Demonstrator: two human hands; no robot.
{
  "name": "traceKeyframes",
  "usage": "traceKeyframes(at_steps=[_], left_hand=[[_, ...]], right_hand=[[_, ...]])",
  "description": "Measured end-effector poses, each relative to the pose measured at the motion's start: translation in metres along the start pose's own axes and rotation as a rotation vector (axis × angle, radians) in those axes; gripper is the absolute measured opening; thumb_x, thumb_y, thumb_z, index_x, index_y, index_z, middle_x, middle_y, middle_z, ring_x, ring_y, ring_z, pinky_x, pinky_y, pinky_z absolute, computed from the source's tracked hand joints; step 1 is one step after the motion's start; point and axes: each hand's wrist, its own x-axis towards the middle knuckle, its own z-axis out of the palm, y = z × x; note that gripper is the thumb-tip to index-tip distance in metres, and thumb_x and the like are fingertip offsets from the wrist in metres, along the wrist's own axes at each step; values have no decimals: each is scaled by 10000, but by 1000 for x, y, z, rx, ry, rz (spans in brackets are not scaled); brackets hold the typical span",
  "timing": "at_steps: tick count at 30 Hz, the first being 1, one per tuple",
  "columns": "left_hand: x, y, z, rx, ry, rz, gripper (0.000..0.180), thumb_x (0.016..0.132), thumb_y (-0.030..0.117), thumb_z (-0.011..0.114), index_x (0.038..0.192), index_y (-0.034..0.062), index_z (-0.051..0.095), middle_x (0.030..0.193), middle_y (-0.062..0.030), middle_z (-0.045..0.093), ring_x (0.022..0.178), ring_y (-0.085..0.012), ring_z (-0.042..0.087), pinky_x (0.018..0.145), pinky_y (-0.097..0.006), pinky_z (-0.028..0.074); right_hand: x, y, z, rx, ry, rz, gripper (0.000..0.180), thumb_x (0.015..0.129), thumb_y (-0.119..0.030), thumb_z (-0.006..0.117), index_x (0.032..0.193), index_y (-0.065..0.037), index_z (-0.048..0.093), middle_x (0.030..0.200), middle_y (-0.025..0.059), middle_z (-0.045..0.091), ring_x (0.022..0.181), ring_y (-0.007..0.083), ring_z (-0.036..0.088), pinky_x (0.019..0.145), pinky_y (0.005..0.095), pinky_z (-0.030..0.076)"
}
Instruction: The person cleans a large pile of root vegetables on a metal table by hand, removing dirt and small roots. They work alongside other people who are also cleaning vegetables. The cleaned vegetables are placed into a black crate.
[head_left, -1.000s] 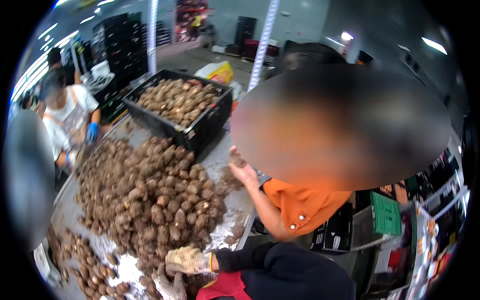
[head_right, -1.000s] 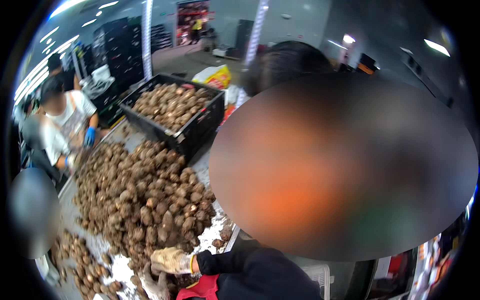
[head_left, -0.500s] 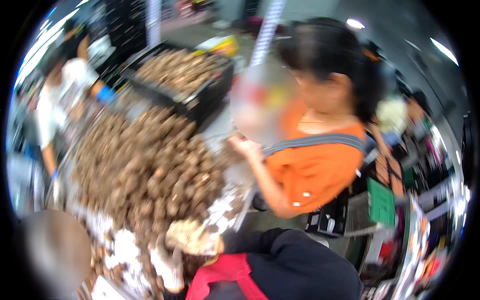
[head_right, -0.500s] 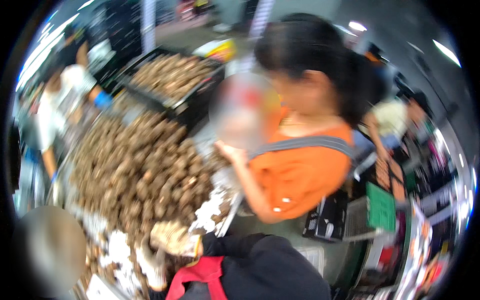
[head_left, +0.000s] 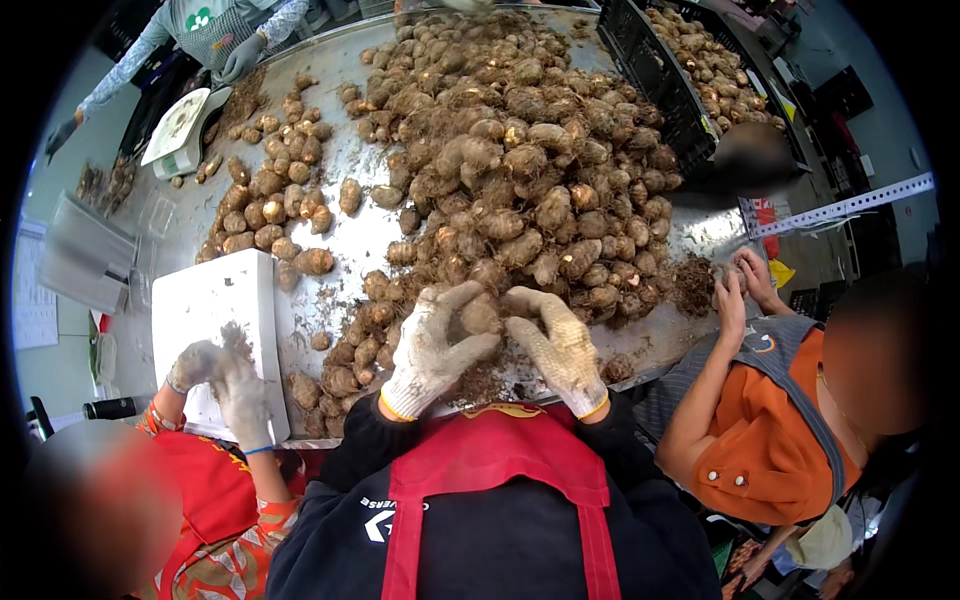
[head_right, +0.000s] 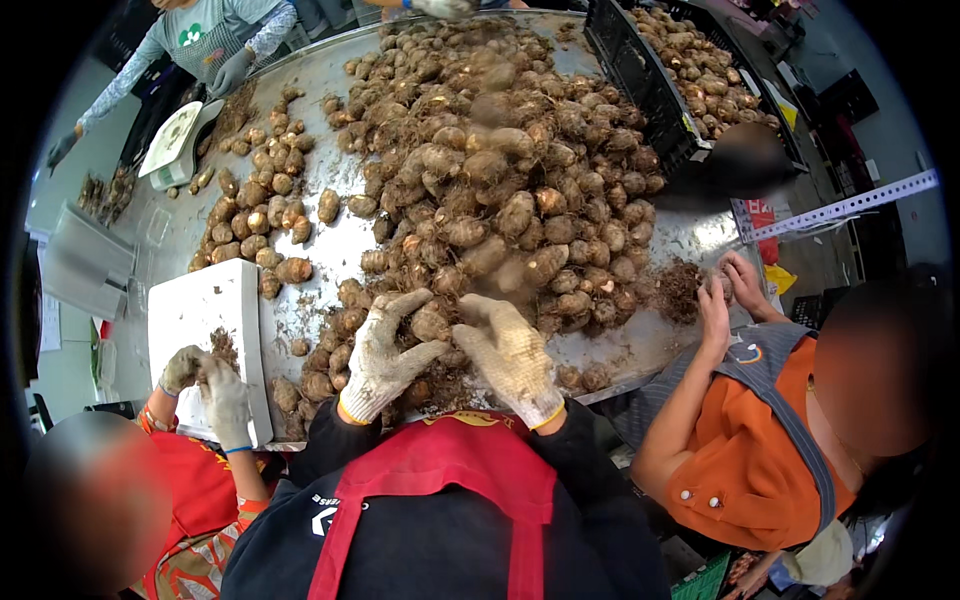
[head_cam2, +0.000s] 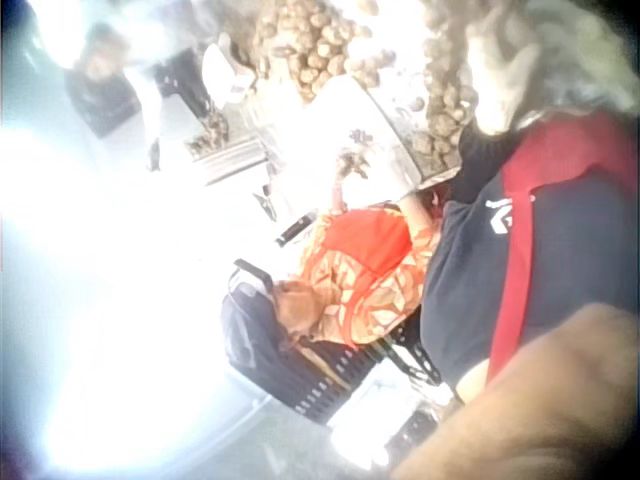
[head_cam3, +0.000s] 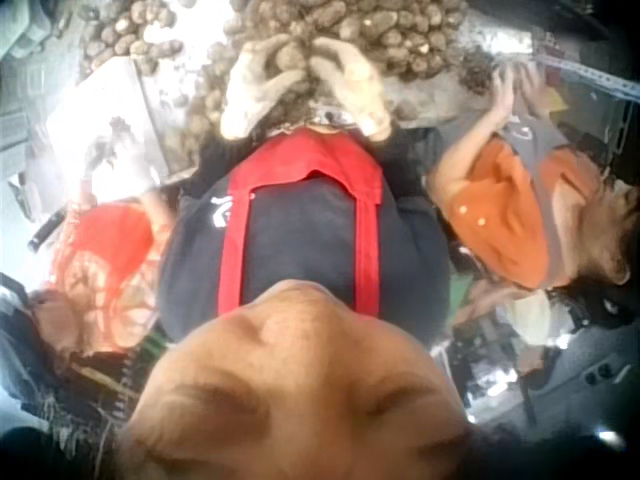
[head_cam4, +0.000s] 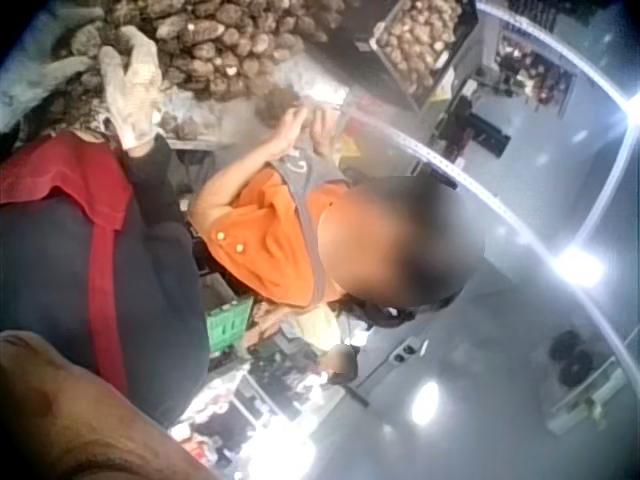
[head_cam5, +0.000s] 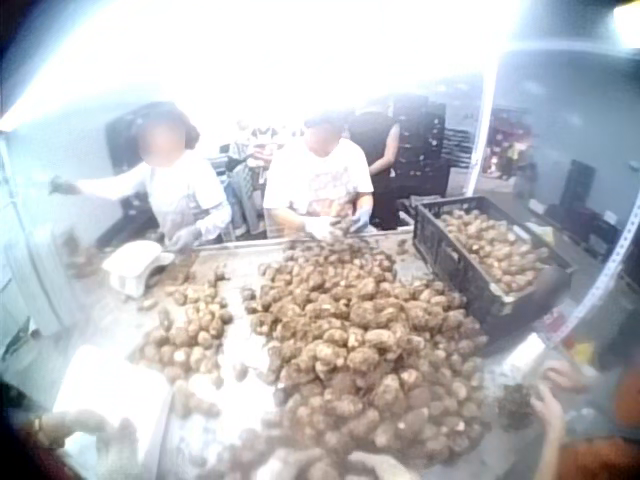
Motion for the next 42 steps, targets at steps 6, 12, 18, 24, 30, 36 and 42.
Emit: traceKeyframes(at_steps=[6,12,18,24,30,36,42], left_hand=[[1,-11,7,61,-8,127,594,754,212,788,1266,6,570,1089,-172,584,1012,-316,611,846,-381,511],[-5,-8,6,203,-101,53,598,718,180,809,1250,24,587,1074,-166,610,975,-342,608,830,-412,505],[-10,-10,1,111,-118,32,609,741,242,801,1261,13,581,1039,-180,593,933,-331,619,794,-387,510],[-10,-13,1,35,-114,2,613,750,263,796,1260,6,572,1039,-188,600,930,-338,625,787,-382,513],[-12,-7,1,179,-207,1,610,722,240,810,1259,37,604,1057,-182,610,964,-344,606,804,-410,491],[-18,-16,0,47,-228,-39,622,719,251,817,1263,39,601,1070,-166,613,1008,-328,601,866,-402,480],[-19,-9,-6,-9,-203,-111,620,721,248,820,1255,22,601,1082,-150,621,1038,-301,602,897,-383,473]], right_hand=[[11,13,11,120,-150,10,480,931,-247,639,1320,13,530,1203,171,630,1068,234,623,919,328,488],[14,9,8,149,-251,71,456,934,-248,631,1287,28,552,1150,170,652,1048,203,630,903,320,492],[11,38,9,342,-279,222,384,947,-198,589,1258,27,580,1054,133,684,930,158,642,825,293,517],[11,21,7,489,-310,292,346,959,-167,570,1255,10,594,1034,74,672,929,112,621,834,256,512],[16,-1,1,373,-412,188,336,945,-146,578,1232,27,605,1060,87,668,991,116,614,868,260,499],[7,17,6,364,-347,229,326,925,-97,555,1215,40,611,1054,98,667,912,120,645,765,252,539],[4,24,-1,487,-372,374,375,968,-170,568,1288,25,559,1102,102,657,908,125,648,765,269,561]])
